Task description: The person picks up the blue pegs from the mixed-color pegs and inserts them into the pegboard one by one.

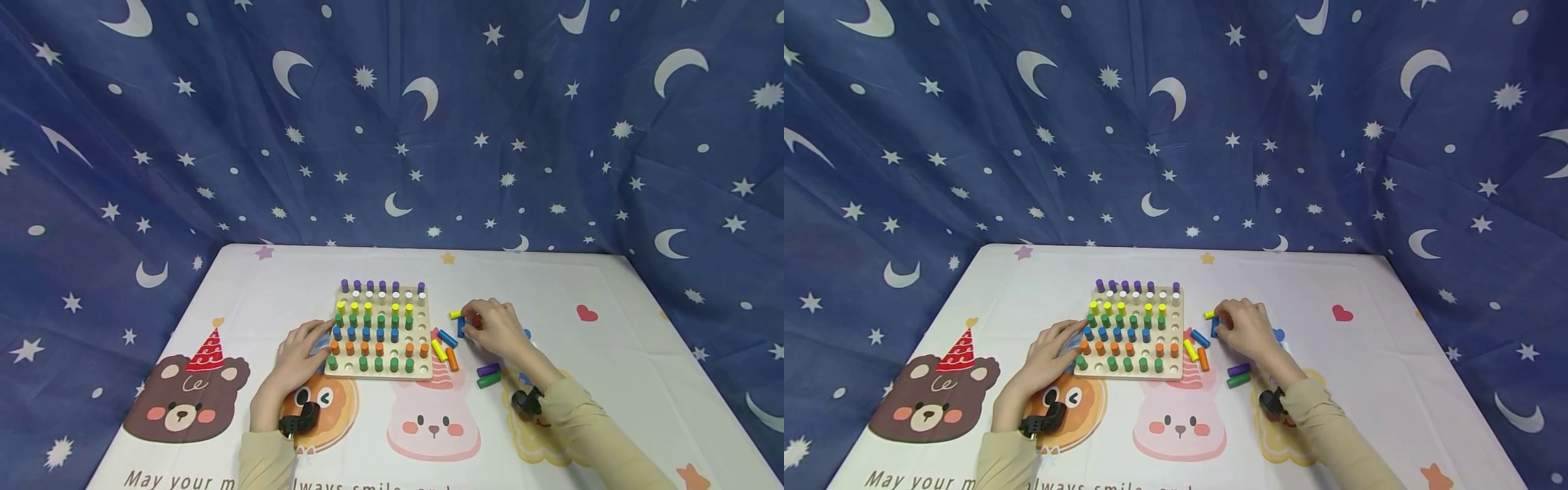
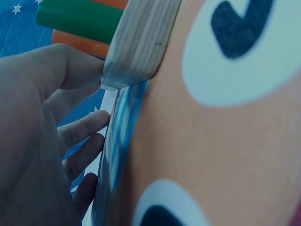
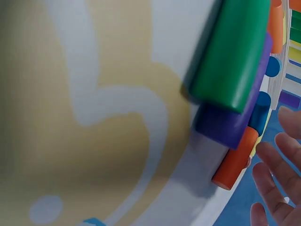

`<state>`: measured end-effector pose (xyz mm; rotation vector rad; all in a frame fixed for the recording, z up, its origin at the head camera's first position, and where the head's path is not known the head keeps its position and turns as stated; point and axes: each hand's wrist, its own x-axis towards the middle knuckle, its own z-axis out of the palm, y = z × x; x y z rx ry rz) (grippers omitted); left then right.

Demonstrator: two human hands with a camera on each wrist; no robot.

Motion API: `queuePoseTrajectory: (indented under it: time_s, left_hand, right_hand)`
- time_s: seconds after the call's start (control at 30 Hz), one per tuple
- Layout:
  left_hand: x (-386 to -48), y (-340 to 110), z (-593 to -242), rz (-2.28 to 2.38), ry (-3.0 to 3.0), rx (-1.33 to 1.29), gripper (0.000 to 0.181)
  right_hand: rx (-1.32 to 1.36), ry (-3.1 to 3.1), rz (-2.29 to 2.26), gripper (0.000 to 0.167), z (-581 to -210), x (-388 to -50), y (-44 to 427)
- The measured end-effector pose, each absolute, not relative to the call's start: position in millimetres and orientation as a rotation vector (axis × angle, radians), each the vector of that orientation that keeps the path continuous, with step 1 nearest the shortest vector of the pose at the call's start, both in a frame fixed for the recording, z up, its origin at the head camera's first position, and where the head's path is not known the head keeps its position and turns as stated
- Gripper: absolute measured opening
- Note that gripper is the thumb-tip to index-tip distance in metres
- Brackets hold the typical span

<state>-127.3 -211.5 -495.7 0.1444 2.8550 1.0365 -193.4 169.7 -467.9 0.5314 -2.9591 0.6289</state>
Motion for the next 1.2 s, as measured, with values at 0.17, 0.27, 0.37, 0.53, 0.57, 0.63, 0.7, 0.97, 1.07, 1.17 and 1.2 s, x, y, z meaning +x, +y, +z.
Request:
queuePoseTrajectory:
  time_s: [0.17, 0.27, 0.37, 0.53, 0.57, 0.63, 0.7, 0.97, 1.07, 1.17, 1.2]
  left_hand:
    - [-126.2, -211.3, -495.6, 1.049, 2.849, 0.137, 0.054]
    - [-124.7, -211.1, -495.0, 1.051, 2.866, 0.153, 0.053]
    - [-123.7, -210.6, -494.5, 1.055, 2.876, 0.162, 0.053]
    - [-123.8, -210.2, -494.8, 1.053, 2.87, 0.164, 0.053]
    - [-124.0, -210.2, -495.0, 1.053, 2.868, 0.164, 0.053]
    - [-124.4, -210.1, -495.5, 1.046, 2.876, 0.174, 0.053]
    - [-124.6, -210.2, -495.8, 1.049, 2.87, 0.166, 0.054]
    - [-124.4, -209.8, -494.8, 1.054, 2.883, 0.168, 0.053]
    - [-123.8, -210.3, -494.6, 1.051, 2.896, 0.176, 0.053]
    - [-124.0, -211.1, -494.7, 1.054, 2.889, 0.167, 0.053]
    - [-124.4, -211.4, -494.8, 1.052, 2.884, 0.164, 0.053]
  right_hand:
    - [0.519, -2.999, 0.613, 0.031, -470.2, -194.9, 170.9]
    - [0.503, -3.026, 0.614, 0.034, -471.5, -196.0, 171.2]
    - [0.485, -3.044, 0.611, 0.034, -472.4, -197.8, 171.2]
    - [0.482, -3.063, 0.586, 0.034, -473.5, -200.5, 170.6]
    - [0.486, -3.064, 0.582, 0.035, -473.7, -200.9, 170.5]
    - [0.493, -3.065, 0.574, 0.035, -473.7, -201.1, 170.2]
    - [0.496, -3.067, 0.568, 0.037, -473.6, -201.2, 169.8]
    - [0.511, -3.059, 0.521, 0.044, -474.0, -201.4, 169.2]
    - [0.52, -3.047, 0.534, 0.043, -474.7, -201.6, 168.9]
    - [0.517, -3.041, 0.585, 0.041, -475.6, -201.7, 167.7]
    - [0.512, -3.04, 0.604, 0.04, -475.7, -201.6, 167.1]
